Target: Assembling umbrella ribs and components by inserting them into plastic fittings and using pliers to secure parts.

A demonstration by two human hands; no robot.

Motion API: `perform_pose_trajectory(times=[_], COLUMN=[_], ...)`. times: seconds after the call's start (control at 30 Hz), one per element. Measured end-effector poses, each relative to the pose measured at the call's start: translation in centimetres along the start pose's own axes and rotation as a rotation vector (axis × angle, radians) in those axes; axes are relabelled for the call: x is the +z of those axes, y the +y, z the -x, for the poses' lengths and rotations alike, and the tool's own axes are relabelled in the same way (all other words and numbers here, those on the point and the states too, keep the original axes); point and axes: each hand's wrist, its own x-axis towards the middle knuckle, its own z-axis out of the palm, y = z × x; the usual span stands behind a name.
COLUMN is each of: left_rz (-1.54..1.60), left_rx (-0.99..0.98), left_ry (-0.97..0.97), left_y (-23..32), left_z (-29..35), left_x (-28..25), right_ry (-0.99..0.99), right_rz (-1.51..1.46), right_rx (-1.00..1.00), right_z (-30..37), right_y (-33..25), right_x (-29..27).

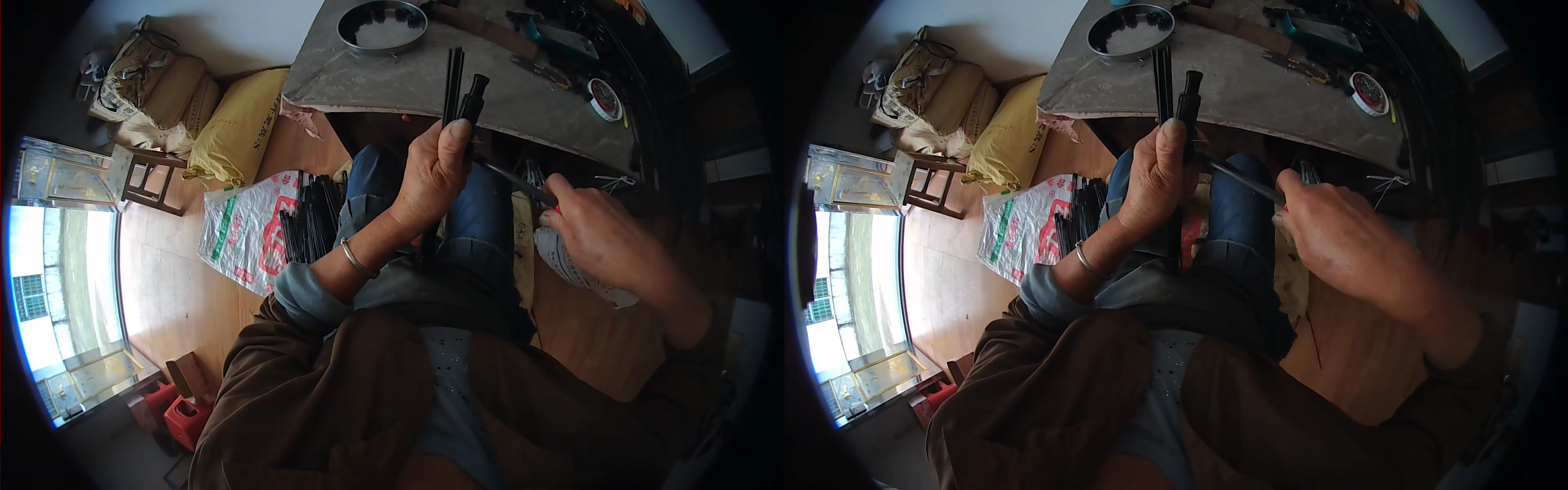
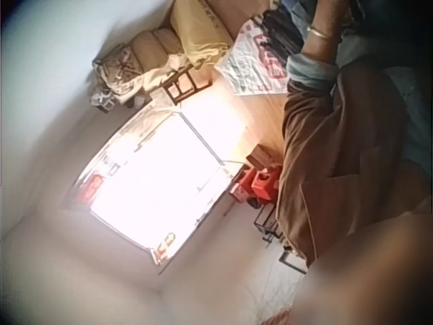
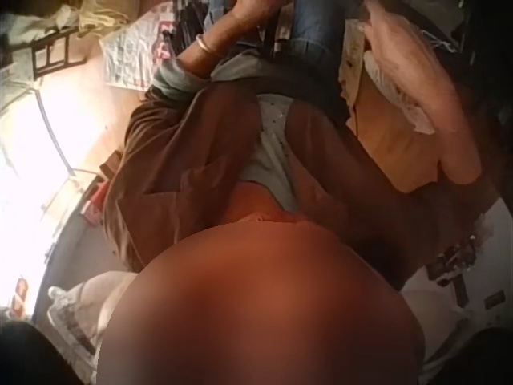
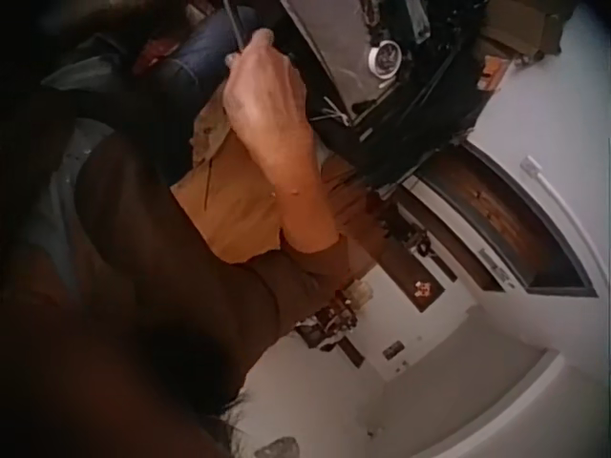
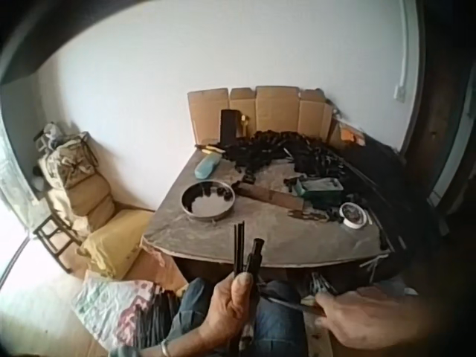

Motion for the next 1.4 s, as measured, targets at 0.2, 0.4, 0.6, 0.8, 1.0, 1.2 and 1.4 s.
perform_pose_trajectory(times=[0.2,0.4,0.6,0.8,1.0,1.2,1.4], left_rz=[0.195,0.211,0.196,0.223,0.282,0.284,0.230], left_rx=[-0.080,-0.135,-0.116,-0.108,-0.145,-0.092,-0.106], left_ry=[-0.086,-0.057,-0.033,0.015,0.060,0.073,0.004], left_y=[-0.2,-0.3,-0.1,-0.2,-0.3,-0.1,-0.1], left_z=[-0.4,-0.5,-0.2,-0.2,-0.5,-0.5,-0.3], left_x=[-1.4,-1.8,-0.8,-0.5,-0.4,-0.1,-0.7], right_ry=[0.382,0.745,0.844,0.837,0.905,0.932,0.835], right_rz=[0.053,0.200,0.254,0.092,-0.068,-0.189,-0.336], right_rx=[-0.113,-0.213,-0.230,-0.155,-0.145,-0.141,-0.222], right_z=[-0.3,-0.3,-1.6,-1.6,-1.6,-1.8,-2.4], right_y=[1.6,2.3,1.8,2.2,1.7,1.6,2.9], right_x=[2.9,3.1,3.6,5.6,7.9,9.8,10.6])
